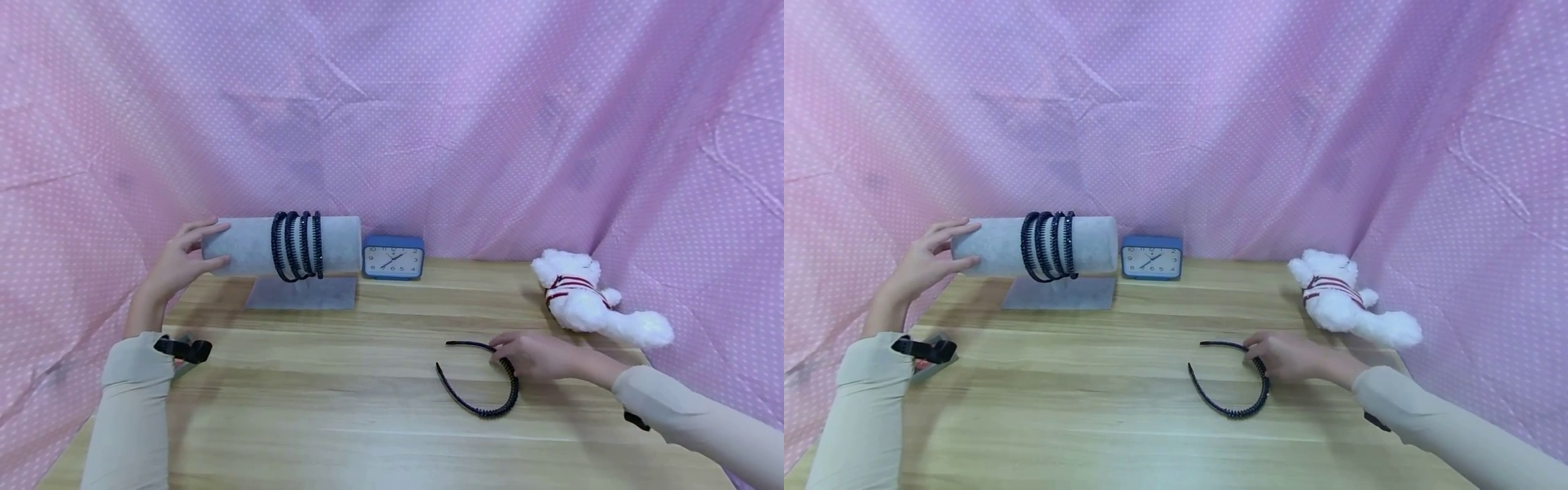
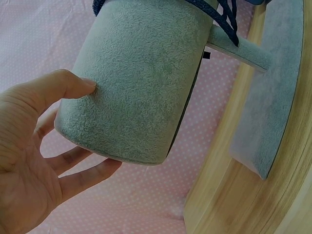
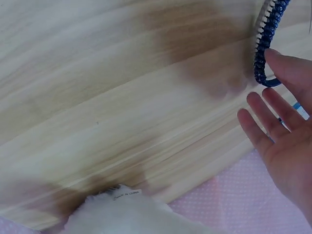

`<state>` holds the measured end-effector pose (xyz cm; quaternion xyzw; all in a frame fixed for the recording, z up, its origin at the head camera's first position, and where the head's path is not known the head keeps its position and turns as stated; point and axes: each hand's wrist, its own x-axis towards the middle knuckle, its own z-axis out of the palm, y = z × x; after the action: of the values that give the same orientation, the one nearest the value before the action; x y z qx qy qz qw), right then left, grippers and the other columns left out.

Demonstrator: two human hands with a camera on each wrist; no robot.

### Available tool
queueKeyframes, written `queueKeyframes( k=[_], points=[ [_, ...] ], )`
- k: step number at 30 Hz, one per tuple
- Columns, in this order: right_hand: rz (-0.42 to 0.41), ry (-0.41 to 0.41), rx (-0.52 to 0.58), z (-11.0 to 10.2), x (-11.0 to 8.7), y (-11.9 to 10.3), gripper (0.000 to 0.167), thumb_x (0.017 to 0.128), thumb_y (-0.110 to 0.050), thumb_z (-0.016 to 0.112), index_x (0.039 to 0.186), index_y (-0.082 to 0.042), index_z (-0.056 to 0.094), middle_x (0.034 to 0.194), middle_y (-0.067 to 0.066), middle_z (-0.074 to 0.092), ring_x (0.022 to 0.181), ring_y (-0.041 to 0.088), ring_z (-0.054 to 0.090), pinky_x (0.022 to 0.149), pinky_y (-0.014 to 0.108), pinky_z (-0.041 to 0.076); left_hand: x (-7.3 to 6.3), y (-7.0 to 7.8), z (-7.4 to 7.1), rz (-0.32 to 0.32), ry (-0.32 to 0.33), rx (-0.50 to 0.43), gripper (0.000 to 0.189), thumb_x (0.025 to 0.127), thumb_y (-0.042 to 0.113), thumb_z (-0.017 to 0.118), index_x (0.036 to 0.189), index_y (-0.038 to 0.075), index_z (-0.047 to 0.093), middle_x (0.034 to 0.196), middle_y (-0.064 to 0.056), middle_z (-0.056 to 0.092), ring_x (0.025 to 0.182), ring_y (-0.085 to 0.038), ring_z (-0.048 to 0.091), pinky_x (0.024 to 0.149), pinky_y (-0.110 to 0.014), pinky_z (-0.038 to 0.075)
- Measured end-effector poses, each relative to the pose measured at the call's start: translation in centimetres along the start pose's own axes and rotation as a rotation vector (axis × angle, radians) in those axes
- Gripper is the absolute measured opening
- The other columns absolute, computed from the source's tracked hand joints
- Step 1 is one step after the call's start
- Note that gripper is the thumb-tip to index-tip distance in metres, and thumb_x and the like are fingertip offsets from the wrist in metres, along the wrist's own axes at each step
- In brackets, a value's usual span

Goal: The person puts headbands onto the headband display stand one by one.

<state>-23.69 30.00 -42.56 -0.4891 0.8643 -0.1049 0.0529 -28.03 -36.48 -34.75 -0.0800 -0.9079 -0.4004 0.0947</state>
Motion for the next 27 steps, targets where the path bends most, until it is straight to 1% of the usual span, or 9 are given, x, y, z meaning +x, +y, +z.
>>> queueKeyframes(
  k=[1, 3, 6, 9, 12, 14, 18, 23, 27],
  points=[
    [-0.014, 0.015, -0.033, 0.0, -0.1, -0.2, 0.042, 0.076, 0.007, 0.073, 0.113, -0.012, 0.076, 0.126, 0.016, 0.069, 0.108, 0.031, 0.070, 0.086, 0.039, 0.061, 0.0, 0.0, 0.0, -0.001, 0.000, 0.003, 0.063, 0.096, 0.011, 0.071, 0.153, 0.008, 0.045, 0.167, -0.017, 0.021, 0.139, -0.047, 0.034, 0.080, 0.004, 0.035],
    [-0.045, 0.051, -0.077, 0.1, -0.3, -0.5, 0.043, 0.074, 0.009, 0.070, 0.109, -0.014, 0.077, 0.125, 0.015, 0.069, 0.107, 0.030, 0.070, 0.084, 0.038, 0.061, 0.1, 0.0, -0.1, -0.003, -0.001, 0.004, 0.063, 0.096, 0.012, 0.071, 0.154, 0.008, 0.045, 0.167, -0.016, 0.021, 0.139, -0.047, 0.034, 0.079, 0.004, 0.036],
    [-0.086, 0.090, -0.107, 0.3, -0.3, -0.8, 0.040, 0.074, 0.008, 0.073, 0.102, -0.019, 0.078, 0.122, 0.011, 0.071, 0.108, 0.030, 0.069, 0.085, 0.040, 0.061, 0.1, 0.0, -0.1, -0.001, 0.000, 0.001, 0.063, 0.096, 0.012, 0.071, 0.154, 0.008, 0.045, 0.167, -0.016, 0.021, 0.138, -0.047, 0.034, 0.080, 0.004, 0.036],
    [-0.160, 0.116, -0.141, 0.8, -0.1, -0.8, 0.040, 0.068, 0.007, 0.078, 0.095, -0.024, 0.078, 0.120, 0.008, 0.073, 0.111, 0.033, 0.068, 0.088, 0.045, 0.060, 0.1, 0.0, -0.1, 0.001, 0.000, 0.001, 0.063, 0.096, 0.012, 0.071, 0.153, 0.008, 0.045, 0.167, -0.016, 0.021, 0.139, -0.047, 0.034, 0.081, 0.004, 0.035],
    [-0.235, 0.140, -0.181, 1.3, 0.1, -0.7, 0.039, 0.064, 0.004, 0.081, 0.091, -0.024, 0.078, 0.118, 0.007, 0.075, 0.112, 0.038, 0.067, 0.090, 0.049, 0.059, 0.1, 0.0, 0.0, 0.001, -0.002, 0.006, 0.063, 0.096, 0.012, 0.072, 0.153, 0.007, 0.045, 0.167, -0.016, 0.021, 0.139, -0.047, 0.033, 0.081, 0.004, 0.034],
    [-0.267, 0.156, -0.200, 1.5, 0.2, -0.6, 0.037, 0.062, 0.001, 0.083, 0.088, -0.025, 0.077, 0.117, 0.006, 0.075, 0.111, 0.040, 0.068, 0.089, 0.049, 0.059, 0.0, 0.1, 0.0, 0.002, 0.000, 0.007, 0.063, 0.096, 0.011, 0.072, 0.153, 0.007, 0.046, 0.167, -0.016, 0.022, 0.139, -0.047, 0.033, 0.081, 0.004, 0.034],
    [-0.284, 0.174, -0.198, 2.0, 0.6, -0.5, 0.031, 0.062, -0.004, 0.085, 0.086, -0.023, 0.076, 0.116, 0.006, 0.076, 0.111, 0.039, 0.068, 0.088, 0.048, 0.060, 0.0, 0.1, -0.1, 0.006, 0.000, 0.006, 0.063, 0.096, 0.011, 0.072, 0.153, 0.007, 0.046, 0.167, -0.015, 0.022, 0.139, -0.046, 0.033, 0.082, 0.004, 0.033],
    [-0.274, 0.159, -0.161, 2.3, 1.3, -0.8, 0.026, 0.071, -0.006, 0.085, 0.091, -0.021, 0.078, 0.117, 0.008, 0.075, 0.113, 0.039, 0.067, 0.090, 0.050, 0.059, 0.0, 0.1, -0.1, 0.009, -0.003, -0.004, 0.063, 0.096, 0.011, 0.072, 0.153, 0.007, 0.046, 0.167, -0.015, 0.022, 0.139, -0.045, 0.034, 0.082, 0.003, 0.035],
    [-0.307, 0.173, -0.141, 2.4, 2.1, -0.8, 0.023, 0.074, -0.007, 0.085, 0.093, -0.018, 0.079, 0.116, 0.009, 0.075, 0.113, 0.040, 0.067, 0.091, 0.050, 0.059, -0.1, 0.1, -0.1, 0.011, 0.008, -0.005, 0.063, 0.095, 0.011, 0.072, 0.152, 0.007, 0.047, 0.167, -0.015, 0.024, 0.139, -0.044, 0.034, 0.083, 0.004, 0.035]
  ],
)
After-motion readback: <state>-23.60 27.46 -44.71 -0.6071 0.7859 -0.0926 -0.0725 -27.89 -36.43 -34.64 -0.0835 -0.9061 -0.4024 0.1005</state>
